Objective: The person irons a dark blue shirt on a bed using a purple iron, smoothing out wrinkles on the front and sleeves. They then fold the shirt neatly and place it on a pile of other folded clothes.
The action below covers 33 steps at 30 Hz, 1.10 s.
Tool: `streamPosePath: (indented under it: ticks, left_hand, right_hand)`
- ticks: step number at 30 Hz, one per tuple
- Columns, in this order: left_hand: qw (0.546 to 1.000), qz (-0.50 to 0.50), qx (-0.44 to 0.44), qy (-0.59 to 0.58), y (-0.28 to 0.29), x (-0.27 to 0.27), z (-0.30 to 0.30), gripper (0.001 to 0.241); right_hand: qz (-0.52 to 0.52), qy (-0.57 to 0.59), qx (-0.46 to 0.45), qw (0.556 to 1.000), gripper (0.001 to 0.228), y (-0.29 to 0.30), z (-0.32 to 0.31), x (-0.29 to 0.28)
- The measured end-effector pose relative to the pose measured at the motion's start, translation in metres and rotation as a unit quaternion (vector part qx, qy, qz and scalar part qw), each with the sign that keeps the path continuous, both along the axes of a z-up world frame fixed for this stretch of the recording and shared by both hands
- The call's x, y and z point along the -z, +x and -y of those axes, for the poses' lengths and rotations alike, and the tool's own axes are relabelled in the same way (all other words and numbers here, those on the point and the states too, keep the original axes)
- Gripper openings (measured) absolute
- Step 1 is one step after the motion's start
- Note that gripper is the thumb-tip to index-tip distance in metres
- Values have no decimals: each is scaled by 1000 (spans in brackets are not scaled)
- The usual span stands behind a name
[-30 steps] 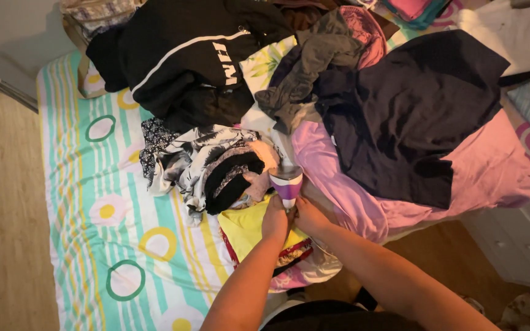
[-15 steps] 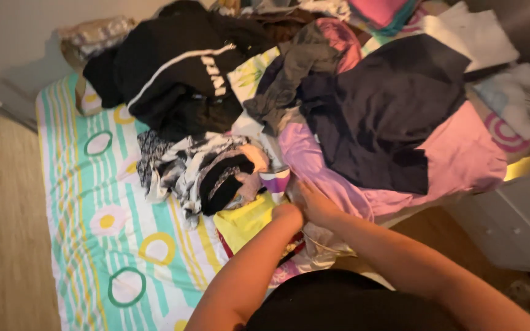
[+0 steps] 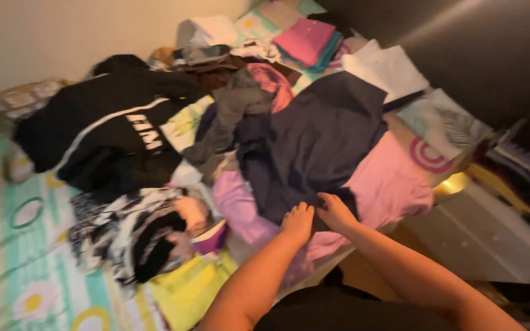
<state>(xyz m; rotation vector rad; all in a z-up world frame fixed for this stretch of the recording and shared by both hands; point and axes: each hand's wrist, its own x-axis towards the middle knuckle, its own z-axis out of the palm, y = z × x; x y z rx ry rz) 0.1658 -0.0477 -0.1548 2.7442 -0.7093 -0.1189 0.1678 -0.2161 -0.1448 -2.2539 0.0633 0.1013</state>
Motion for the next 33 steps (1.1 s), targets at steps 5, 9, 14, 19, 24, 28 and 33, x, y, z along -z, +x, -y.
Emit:
streamPosePath:
  ticks: [5, 9, 14, 19, 24, 28, 33]
  left_hand:
    - [996, 15, 13, 90, 28, 8, 34, 18]
    - [989, -56, -7, 135, 54, 22, 45, 18]
    - [981, -170, -70, -64, 61, -84, 57, 16]
    - [937, -245, 62, -240, 60, -97, 94, 14]
    - [785, -456, 199, -369, 18, -181, 116, 14]
    - [764, -387, 32, -515, 84, -78, 66, 15]
    - [721, -191, -106, -657, 133, 15, 13, 39]
  right_hand:
    - [27, 10, 44, 999, 52, 38, 84, 62]
    - [70, 90, 144, 983, 46, 80, 121, 137]
    - [-83, 445, 232, 861, 62, 110, 136, 93]
    - [-158, 476, 287, 816, 63, 135, 120, -11]
    - [-110, 518, 221, 819, 65, 164, 146, -12]
    - [168, 456, -104, 868, 87, 88, 129, -224]
    - [-121, 594, -315, 730, 88, 45, 169, -95]
